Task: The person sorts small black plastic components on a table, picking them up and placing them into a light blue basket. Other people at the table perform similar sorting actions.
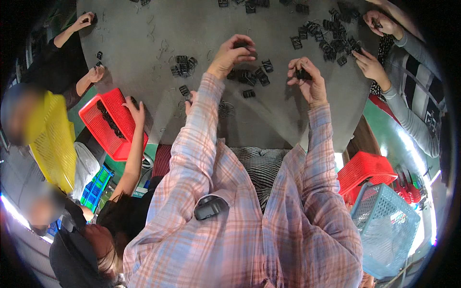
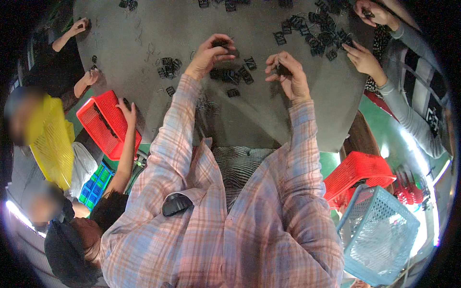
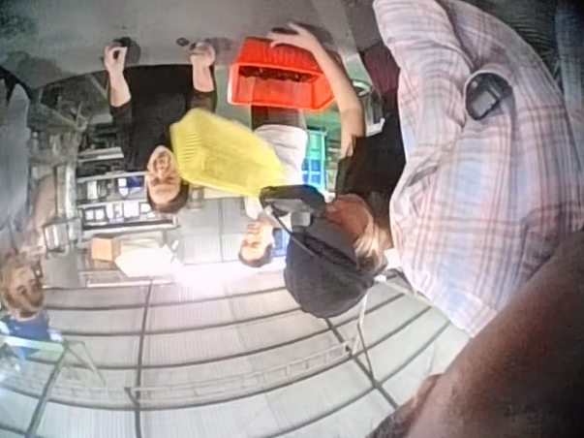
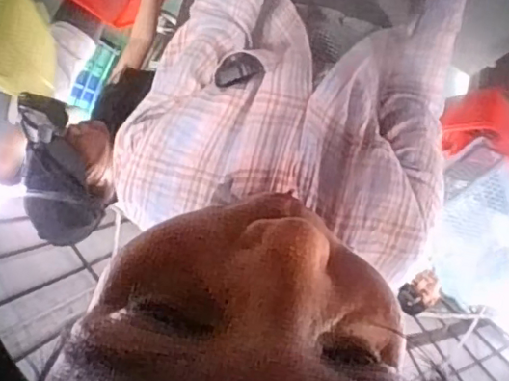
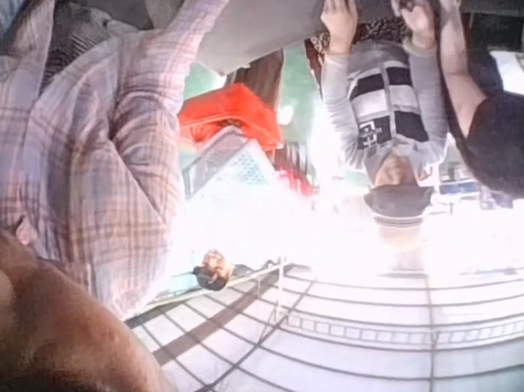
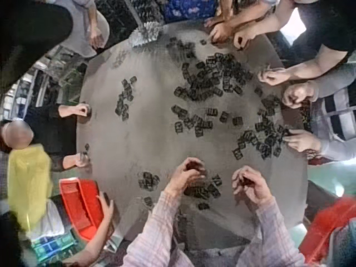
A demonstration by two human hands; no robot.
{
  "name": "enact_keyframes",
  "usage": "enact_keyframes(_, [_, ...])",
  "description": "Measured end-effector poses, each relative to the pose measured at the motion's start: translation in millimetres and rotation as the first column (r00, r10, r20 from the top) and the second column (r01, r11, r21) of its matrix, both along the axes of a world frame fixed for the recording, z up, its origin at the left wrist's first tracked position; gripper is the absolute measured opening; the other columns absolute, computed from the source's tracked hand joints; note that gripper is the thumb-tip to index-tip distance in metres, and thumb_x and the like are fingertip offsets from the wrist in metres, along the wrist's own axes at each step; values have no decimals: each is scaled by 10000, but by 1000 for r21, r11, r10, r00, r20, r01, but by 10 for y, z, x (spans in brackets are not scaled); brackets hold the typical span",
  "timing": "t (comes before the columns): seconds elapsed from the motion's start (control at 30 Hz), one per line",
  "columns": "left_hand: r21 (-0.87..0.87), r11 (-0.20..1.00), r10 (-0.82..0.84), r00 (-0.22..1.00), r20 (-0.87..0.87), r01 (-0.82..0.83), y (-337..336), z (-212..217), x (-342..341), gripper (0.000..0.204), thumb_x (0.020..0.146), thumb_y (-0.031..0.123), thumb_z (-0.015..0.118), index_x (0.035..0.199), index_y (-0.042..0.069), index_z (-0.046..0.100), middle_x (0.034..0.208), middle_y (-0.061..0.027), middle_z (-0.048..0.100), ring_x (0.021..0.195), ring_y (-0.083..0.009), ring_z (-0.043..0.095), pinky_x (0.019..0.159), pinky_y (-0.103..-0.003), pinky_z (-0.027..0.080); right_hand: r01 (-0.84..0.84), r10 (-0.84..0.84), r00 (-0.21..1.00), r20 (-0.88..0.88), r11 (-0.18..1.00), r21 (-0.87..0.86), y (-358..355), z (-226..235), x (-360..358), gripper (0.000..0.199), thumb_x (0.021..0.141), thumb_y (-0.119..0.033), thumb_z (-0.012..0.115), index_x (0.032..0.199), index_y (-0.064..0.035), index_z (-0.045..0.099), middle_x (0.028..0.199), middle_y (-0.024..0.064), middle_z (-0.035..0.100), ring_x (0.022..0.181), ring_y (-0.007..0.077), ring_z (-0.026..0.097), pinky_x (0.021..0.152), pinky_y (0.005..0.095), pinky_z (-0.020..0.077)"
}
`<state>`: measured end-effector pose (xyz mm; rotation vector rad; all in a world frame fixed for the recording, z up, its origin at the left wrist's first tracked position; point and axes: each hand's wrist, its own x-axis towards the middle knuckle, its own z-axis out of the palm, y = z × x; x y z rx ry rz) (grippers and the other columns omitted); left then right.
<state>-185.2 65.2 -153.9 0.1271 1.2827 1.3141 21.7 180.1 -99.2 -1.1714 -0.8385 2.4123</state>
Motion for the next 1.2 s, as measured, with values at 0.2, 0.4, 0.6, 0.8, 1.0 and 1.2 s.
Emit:
enact_keyframes(0.2, [-499,823,-548,148,-823,271,81,-121,683,300,640,231,793,896,135,670,729,-83,615,671,-172,597,610,-307,480,-190,162,921,354,981,47,-188,-140,40,307,840,-306,654,669,-72,552,601,-16,516,490,69,459,439,214,378])
enact_keyframes(0.4, [-390,884,-383,876,-292,257,-161,137,570,398,601,290,812,868,28,677,745,-56,621,647,-165,587,575,-311,460,-422,31,765,644,779,464,-452,-361,312,325,769,-328,709,733,-9,654,587,14,561,545,98,485,544,267,414])
enact_keyframes(0.6, [-483,874,-343,780,-523,60,-573,304,270,384,646,328,796,795,-6,682,656,-63,635,612,-122,580,558,-282,445,-813,115,457,882,457,361,-783,-308,0,304,742,-337,710,916,-97,646,847,114,671,805,293,641,702,381,491])
enact_keyframes(0.8, [-476,877,-307,686,-659,-65,-705,402,153,271,734,235,743,844,-6,685,671,1,592,611,-89,510,578,-244,420,-933,198,314,929,246,263,-1039,-452,-268,292,745,-309,714,928,-99,624,867,122,669,833,318,640,727,418,492])
enact_keyframes(1.0, [-480,867,-347,526,-777,-137,-839,305,33,260,737,297,705,886,84,710,701,-57,618,655,-166,583,635,-297,456,-866,207,381,901,421,270,-996,-348,-69,281,760,-322,699,936,-120,615,844,116,668,832,332,636,719,431,484])
enact_keyframes(1.2, [-641,752,-570,339,-749,-151,-480,178,496,342,689,336,741,956,143,651,870,-145,673,874,-328,637,757,-421,493,-838,92,457,885,377,394,-1185,-454,-357,418,777,-311,685,1098,-112,506,858,132,669,847,333,640,731,439,489])
